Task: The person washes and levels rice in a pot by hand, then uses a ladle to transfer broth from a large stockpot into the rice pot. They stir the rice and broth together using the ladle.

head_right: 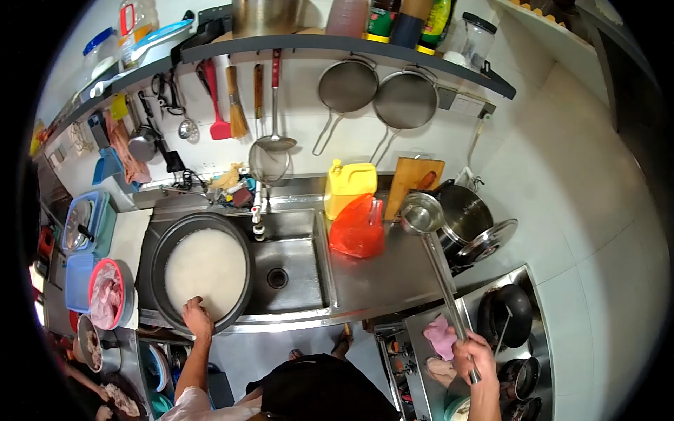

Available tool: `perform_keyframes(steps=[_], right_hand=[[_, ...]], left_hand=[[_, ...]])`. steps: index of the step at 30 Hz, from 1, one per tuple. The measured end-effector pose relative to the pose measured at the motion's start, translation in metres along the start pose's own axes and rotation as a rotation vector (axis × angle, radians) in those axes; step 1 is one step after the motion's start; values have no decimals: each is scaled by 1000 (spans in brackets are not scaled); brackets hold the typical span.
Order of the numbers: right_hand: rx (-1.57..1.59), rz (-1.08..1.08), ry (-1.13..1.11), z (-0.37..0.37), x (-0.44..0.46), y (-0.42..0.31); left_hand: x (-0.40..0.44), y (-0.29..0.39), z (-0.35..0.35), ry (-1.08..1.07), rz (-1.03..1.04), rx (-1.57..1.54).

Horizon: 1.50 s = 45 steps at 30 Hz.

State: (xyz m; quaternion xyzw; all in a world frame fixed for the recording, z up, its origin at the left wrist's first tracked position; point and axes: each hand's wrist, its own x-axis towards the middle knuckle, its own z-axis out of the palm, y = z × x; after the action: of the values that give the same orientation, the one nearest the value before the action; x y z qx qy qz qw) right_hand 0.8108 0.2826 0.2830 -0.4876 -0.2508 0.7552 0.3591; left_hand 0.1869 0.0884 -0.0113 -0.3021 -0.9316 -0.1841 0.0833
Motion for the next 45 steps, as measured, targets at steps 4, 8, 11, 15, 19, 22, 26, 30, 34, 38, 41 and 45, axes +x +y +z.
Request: perform_keyframes(steps=[4,8,11,15,19,22,26,30,34,38,41,45], right_hand=[[-133,111,-75,39,-19,18],[-249,286,-111,92,-12,34],[-302,393,-215,109,12,56],[-419,411,-399,146,43,78],[-571,422,-548,184,69,91],[-765,313,-606,216,73,99],[-884,264,-639,238,84,109],[-1001,225,-689,261,88,118],[-1016,236,-738,284,95,130],[-1040,211,-773,309,96,145],[-1075,185,-792,324,105,155],[-1115,129,-829,344,107,166]], left_hand=[[0,2,-5,-18,1,-7],[1,-3,0,52,14,-16],[-2,-4,2,137,15,-23],[-3,2,-2,129,-85,-34],[-3,1,1,143,-138,-34],[-2,-1,4,144,-155,-26],[-2,-2,3,145,-163,-53],[-4,-4,5,129,-161,-78],[-3,-3,2,114,-165,-81],[-2,-6,7,120,-160,-64],[-2,-5,8,95,-171,-59],[-2,-4,5,99,-174,-80]])
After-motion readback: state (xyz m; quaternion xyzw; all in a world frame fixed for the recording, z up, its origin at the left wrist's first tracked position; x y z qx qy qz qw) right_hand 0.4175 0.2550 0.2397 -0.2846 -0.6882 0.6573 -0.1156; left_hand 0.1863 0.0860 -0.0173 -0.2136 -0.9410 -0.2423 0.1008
